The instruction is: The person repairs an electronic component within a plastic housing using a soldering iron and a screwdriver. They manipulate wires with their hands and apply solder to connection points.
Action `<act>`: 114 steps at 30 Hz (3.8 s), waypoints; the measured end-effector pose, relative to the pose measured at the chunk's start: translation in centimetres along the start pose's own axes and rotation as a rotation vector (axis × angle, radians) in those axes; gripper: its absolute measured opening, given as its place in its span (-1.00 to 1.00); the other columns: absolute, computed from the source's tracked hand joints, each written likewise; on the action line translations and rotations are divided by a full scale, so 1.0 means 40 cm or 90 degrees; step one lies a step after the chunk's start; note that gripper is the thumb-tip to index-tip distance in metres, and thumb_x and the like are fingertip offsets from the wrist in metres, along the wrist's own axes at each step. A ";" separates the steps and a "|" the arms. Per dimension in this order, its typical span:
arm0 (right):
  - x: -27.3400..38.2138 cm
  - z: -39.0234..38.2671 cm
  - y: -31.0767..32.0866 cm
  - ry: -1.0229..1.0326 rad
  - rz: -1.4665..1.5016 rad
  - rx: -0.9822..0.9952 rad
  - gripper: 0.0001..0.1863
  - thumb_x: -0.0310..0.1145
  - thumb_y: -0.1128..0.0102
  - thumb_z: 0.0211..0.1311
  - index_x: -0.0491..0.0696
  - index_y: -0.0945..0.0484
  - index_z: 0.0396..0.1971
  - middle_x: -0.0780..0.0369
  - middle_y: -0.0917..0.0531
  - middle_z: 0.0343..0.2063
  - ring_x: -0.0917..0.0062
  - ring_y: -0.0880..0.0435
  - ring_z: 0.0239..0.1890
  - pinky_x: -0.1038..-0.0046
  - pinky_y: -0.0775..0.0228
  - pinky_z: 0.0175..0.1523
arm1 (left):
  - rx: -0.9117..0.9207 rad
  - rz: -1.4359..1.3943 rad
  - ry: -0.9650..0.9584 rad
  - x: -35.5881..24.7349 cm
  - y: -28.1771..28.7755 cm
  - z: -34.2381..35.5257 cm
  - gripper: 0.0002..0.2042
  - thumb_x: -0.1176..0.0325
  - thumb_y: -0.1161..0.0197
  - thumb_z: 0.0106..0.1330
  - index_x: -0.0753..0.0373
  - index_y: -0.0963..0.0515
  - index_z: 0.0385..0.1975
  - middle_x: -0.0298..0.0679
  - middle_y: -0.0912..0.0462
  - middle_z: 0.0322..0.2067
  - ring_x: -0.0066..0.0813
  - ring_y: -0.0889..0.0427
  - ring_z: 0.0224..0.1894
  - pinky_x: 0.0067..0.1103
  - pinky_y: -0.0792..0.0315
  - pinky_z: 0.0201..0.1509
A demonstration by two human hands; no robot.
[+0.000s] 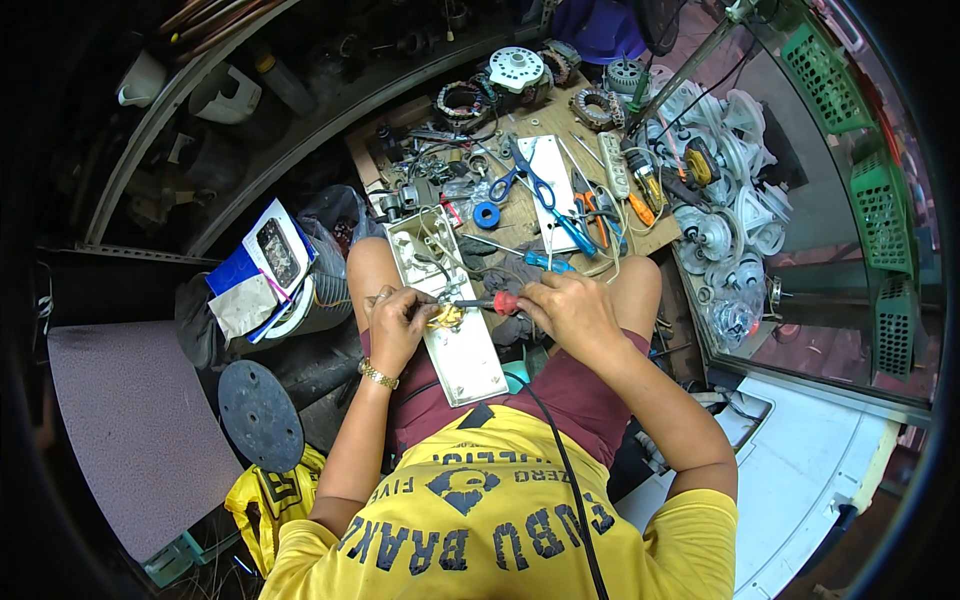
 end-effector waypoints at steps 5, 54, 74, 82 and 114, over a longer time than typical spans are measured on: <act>-0.007 0.000 0.001 -0.013 0.013 -0.014 -0.85 -0.21 -0.47 0.25 0.04 -0.79 -0.31 0.22 -0.72 -0.44 0.26 -0.75 -0.39 0.22 -0.59 -0.31 | -0.001 0.000 -0.001 0.002 0.002 -0.002 -0.90 0.28 -0.53 0.20 0.07 -0.75 -0.48 -0.38 -0.78 -0.42 -0.32 -0.60 -0.28 -0.30 -0.12 -0.08; -0.981 0.725 -0.100 -0.523 -0.099 -0.025 -0.61 -0.17 -0.40 0.29 -0.11 -0.76 0.00 -0.13 -0.74 0.06 -0.03 -0.73 0.17 0.05 -0.60 0.22 | -0.008 -0.088 0.044 0.031 0.024 0.042 -0.65 0.65 -0.39 0.16 0.29 -0.61 -0.03 -0.02 -0.68 -0.05 0.04 -0.66 0.00 -0.22 -0.50 0.14; -1.023 0.554 -0.335 -0.447 0.074 -0.319 -0.46 -0.24 -0.48 0.12 -0.17 -0.64 0.08 -0.08 -0.80 -0.11 -0.01 -0.80 -0.05 0.12 -0.60 0.14 | -0.038 -0.043 0.045 0.017 0.050 0.028 -0.65 0.59 -0.42 0.17 0.24 -0.64 -0.01 -0.09 -0.68 -0.01 -0.06 -0.66 0.06 -0.24 -0.43 0.18; -0.880 0.634 -0.286 -0.511 -0.038 -0.133 -0.71 -0.27 -0.31 0.32 0.13 -0.80 0.00 0.01 -0.81 -0.14 0.02 -0.81 -0.04 0.00 -0.62 -0.01 | -0.035 0.000 0.073 0.028 0.076 0.002 -0.64 0.57 -0.43 0.16 0.24 -0.65 -0.01 -0.07 -0.68 -0.02 -0.05 -0.66 0.07 -0.23 -0.43 0.18; -0.868 0.628 -0.228 -0.485 -0.138 -0.047 -0.50 -0.39 -0.14 0.43 0.13 -0.44 0.35 -0.08 -0.65 0.17 -0.06 -0.72 0.15 -0.03 -0.58 0.20 | -0.042 -0.010 0.067 0.011 0.072 0.049 -0.67 0.51 -0.41 0.20 0.22 -0.65 -0.01 -0.07 -0.62 0.07 -0.02 -0.60 0.11 -0.23 -0.41 0.20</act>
Point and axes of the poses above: each hand's wrist, its own z-axis towards the middle knuckle, its own y-axis out of the back of the hand, x = y × z, the point moved 1 cm from there along z, towards the middle knuckle
